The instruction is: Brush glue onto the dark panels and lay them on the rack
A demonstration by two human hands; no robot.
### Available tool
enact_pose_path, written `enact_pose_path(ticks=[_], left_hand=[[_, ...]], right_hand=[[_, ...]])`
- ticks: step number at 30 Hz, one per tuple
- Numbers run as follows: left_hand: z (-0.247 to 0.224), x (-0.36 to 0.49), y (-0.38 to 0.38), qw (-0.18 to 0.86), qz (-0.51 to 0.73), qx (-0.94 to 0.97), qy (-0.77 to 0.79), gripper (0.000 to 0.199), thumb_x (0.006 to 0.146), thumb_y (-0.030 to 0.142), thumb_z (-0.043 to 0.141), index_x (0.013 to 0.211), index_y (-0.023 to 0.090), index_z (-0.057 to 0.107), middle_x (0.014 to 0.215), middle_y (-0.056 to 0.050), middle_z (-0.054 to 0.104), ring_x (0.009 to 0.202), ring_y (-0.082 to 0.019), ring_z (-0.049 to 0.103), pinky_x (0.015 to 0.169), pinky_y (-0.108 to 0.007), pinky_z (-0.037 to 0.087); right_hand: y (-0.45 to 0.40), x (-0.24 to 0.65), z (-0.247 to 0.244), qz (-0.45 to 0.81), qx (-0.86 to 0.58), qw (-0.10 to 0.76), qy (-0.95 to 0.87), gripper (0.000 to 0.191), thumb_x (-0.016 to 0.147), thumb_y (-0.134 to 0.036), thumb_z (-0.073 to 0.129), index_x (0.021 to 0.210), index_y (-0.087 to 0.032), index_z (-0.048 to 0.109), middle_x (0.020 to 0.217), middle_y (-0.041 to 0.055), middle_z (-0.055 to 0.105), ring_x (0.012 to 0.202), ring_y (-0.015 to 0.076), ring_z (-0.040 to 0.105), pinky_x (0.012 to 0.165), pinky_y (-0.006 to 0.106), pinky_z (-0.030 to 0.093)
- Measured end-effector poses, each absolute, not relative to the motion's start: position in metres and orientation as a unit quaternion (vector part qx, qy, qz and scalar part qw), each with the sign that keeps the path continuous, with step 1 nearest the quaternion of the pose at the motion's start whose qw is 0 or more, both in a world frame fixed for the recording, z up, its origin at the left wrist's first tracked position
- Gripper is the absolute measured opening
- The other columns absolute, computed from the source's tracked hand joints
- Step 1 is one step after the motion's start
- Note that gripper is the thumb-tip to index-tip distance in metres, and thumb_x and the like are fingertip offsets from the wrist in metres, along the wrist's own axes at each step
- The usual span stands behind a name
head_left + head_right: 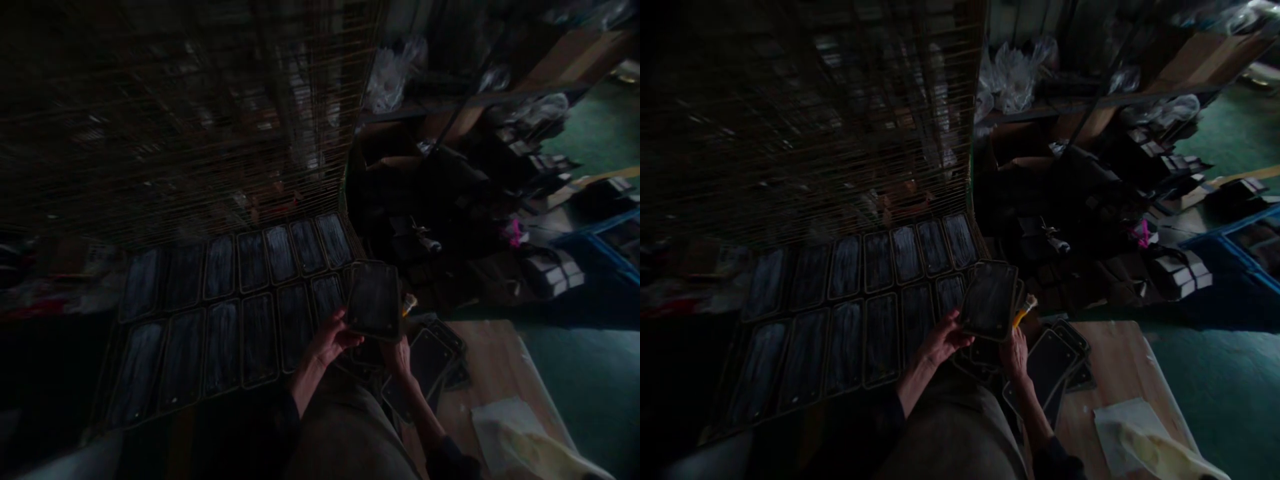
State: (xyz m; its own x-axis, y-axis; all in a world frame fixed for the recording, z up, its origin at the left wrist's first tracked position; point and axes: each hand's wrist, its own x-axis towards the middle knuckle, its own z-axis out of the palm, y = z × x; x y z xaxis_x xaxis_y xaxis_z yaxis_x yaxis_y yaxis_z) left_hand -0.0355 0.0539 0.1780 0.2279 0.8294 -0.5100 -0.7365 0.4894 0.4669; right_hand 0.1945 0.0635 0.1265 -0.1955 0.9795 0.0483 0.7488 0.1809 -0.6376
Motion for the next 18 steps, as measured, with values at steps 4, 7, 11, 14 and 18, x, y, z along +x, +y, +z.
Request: enact_pose_path(ticks=[4, 7, 11, 14, 18], left_hand=[[0.210, -0.064, 0.077, 0.773, 0.544, 0.136, 0.297, 0.059, 0.070, 0.028, 0.073, 0.126, 0.017, 0.055, 0.085, -0.006, 0.071, 0.063, -0.020, 0.071, 0.058, -0.029, 0.055], [0.224, -0.105, 0.081, 0.743, 0.587, 0.150, 0.283, 0.050, 0.072, 0.027, 0.070, 0.120, 0.018, 0.058, 0.084, -0.005, 0.070, 0.062, -0.021, 0.071, 0.055, -0.028, 0.054], [0.226, -0.177, 0.071, 0.697, 0.619, 0.159, 0.325, 0.049, 0.073, 0.022, 0.066, 0.121, 0.019, 0.055, 0.079, -0.002, 0.069, 0.058, -0.019, 0.070, 0.051, -0.026, 0.053], [0.220, -0.237, 0.064, 0.653, 0.631, 0.154, 0.390, 0.051, 0.069, 0.018, 0.065, 0.119, 0.018, 0.055, 0.079, -0.001, 0.069, 0.056, -0.018, 0.069, 0.051, -0.026, 0.053], [0.213, -0.316, 0.064, 0.598, 0.634, 0.165, 0.461, 0.053, 0.068, 0.017, 0.065, 0.120, 0.016, 0.055, 0.084, -0.001, 0.068, 0.058, -0.015, 0.068, 0.057, -0.028, 0.055]], right_hand=[[0.062, 0.172, 0.112, 0.239, -0.600, 0.229, -0.728, 0.037, 0.094, -0.045, 0.043, 0.111, -0.018, 0.061, 0.106, 0.0159, 0.063, 0.095, 0.0324, 0.061, 0.078, 0.046, 0.051], [0.060, 0.170, 0.076, 0.162, -0.642, 0.192, -0.725, 0.046, 0.089, -0.047, 0.039, 0.126, -0.022, 0.051, 0.115, 0.0164, 0.062, 0.103, 0.0383, 0.059, 0.078, 0.051, 0.050], [0.060, 0.179, 0.040, 0.159, -0.637, 0.174, -0.734, 0.054, 0.084, -0.048, 0.037, 0.134, -0.030, 0.044, 0.122, 0.0128, 0.061, 0.104, 0.0398, 0.060, 0.073, 0.054, 0.053], [0.063, 0.179, 0.042, 0.162, -0.648, 0.204, -0.716, 0.053, 0.079, -0.051, 0.042, 0.130, -0.039, 0.050, 0.111, 0.0105, 0.066, 0.094, 0.0414, 0.064, 0.063, 0.056, 0.054], [0.066, 0.161, 0.061, 0.137, -0.645, 0.239, -0.712, 0.039, 0.077, -0.057, 0.058, 0.115, -0.051, 0.059, 0.115, 0.0058, 0.065, 0.097, 0.0394, 0.063, 0.052, 0.051, 0.051]])
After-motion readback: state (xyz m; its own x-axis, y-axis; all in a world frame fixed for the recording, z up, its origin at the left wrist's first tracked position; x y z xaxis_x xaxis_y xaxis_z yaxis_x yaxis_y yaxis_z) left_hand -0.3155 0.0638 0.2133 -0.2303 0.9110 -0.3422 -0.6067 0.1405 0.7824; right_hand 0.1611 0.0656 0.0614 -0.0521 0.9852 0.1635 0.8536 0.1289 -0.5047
